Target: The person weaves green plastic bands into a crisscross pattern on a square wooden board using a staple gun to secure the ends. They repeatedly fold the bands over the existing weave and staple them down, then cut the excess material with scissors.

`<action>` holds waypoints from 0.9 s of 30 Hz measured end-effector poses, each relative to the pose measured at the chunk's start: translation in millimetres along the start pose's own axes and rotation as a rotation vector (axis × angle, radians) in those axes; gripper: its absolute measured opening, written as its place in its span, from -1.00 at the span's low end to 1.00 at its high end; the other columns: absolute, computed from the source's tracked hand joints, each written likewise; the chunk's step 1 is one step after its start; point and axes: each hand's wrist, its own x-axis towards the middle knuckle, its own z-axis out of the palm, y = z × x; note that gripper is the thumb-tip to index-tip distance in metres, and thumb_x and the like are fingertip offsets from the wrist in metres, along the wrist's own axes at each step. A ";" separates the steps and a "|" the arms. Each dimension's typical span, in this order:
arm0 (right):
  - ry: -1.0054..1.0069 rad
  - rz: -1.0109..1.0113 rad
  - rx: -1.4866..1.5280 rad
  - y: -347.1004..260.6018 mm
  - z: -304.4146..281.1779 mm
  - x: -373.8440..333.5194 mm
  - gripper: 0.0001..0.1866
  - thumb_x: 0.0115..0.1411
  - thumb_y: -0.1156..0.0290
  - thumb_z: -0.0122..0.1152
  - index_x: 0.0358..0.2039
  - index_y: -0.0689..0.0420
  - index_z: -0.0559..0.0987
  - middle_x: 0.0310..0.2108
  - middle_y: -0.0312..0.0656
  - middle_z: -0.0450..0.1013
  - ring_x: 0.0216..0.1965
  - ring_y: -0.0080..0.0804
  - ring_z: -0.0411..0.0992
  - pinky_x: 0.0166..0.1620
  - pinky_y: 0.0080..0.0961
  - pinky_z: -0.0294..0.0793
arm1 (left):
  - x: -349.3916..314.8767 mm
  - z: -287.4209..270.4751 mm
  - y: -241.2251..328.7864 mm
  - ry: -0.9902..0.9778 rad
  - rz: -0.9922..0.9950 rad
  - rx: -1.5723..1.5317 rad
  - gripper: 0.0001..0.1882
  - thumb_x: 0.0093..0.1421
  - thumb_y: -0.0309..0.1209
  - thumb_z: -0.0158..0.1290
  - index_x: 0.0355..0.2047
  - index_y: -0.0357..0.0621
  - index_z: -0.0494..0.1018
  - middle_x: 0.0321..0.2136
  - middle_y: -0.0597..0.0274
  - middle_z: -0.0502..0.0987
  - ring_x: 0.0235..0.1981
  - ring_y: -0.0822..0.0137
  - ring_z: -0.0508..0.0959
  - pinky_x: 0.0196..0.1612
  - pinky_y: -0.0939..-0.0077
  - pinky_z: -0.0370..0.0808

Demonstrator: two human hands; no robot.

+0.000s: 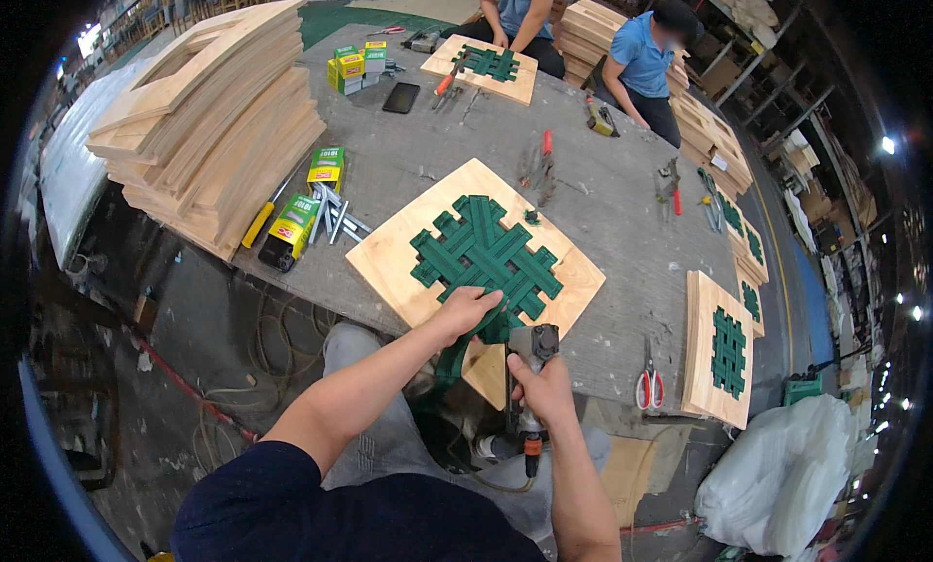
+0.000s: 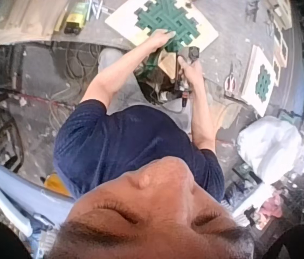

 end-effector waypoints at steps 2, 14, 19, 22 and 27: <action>0.003 0.017 -0.027 -1.2 2.8 1.6 -0.68 0.29 0.36 0.36 -0.07 0.25 0.48 -0.47 -0.28 0.51 -0.67 -0.58 0.40 -0.63 -0.55 0.37 | -3.4 -0.1 2.8 0.013 -0.008 0.017 -0.58 0.41 -0.10 0.06 -0.23 -0.28 0.60 -0.45 0.21 0.63 -0.52 0.38 0.60 -0.60 0.41 0.53; -0.042 0.000 -0.065 -8.7 20.5 0.7 -0.70 0.29 0.37 0.35 -0.09 0.25 0.48 -0.55 -0.33 0.45 -0.69 -0.59 0.36 -0.64 -0.54 0.34 | -7.0 -7.0 5.0 -0.002 0.008 0.014 -0.58 0.42 -0.11 0.05 -0.19 -0.30 0.59 -0.42 0.17 0.63 -0.50 0.32 0.61 -0.55 0.36 0.60; -0.053 0.056 -0.123 -12.8 17.0 0.6 -0.73 0.29 0.39 0.36 -0.11 0.24 0.50 -0.51 -0.32 0.47 -0.67 -0.60 0.37 -0.62 -0.55 0.36 | -4.4 -5.5 6.1 -0.009 -0.008 0.017 -0.59 0.42 -0.10 0.05 -0.19 -0.26 0.60 -0.41 0.19 0.64 -0.49 0.35 0.62 -0.55 0.37 0.59; -0.095 0.055 -0.119 -17.6 26.1 -3.6 -0.75 0.30 0.38 0.36 -0.13 0.23 0.51 -0.50 -0.32 0.48 -0.66 -0.59 0.38 -0.61 -0.55 0.38 | -4.6 -6.4 2.5 -0.001 -0.025 0.013 -0.60 0.42 -0.09 0.06 -0.18 -0.20 0.62 -0.41 0.26 0.65 -0.50 0.41 0.62 -0.57 0.42 0.56; -0.103 0.008 -0.071 -9.4 22.4 -0.5 -0.73 0.30 0.37 0.36 -0.11 0.21 0.51 -0.47 -0.30 0.49 -0.66 -0.58 0.39 -0.61 -0.54 0.38 | 0.0 -4.4 3.6 0.001 -0.030 0.020 -0.60 0.42 -0.09 0.06 -0.17 -0.21 0.62 -0.34 0.26 0.67 -0.45 0.41 0.63 -0.56 0.42 0.56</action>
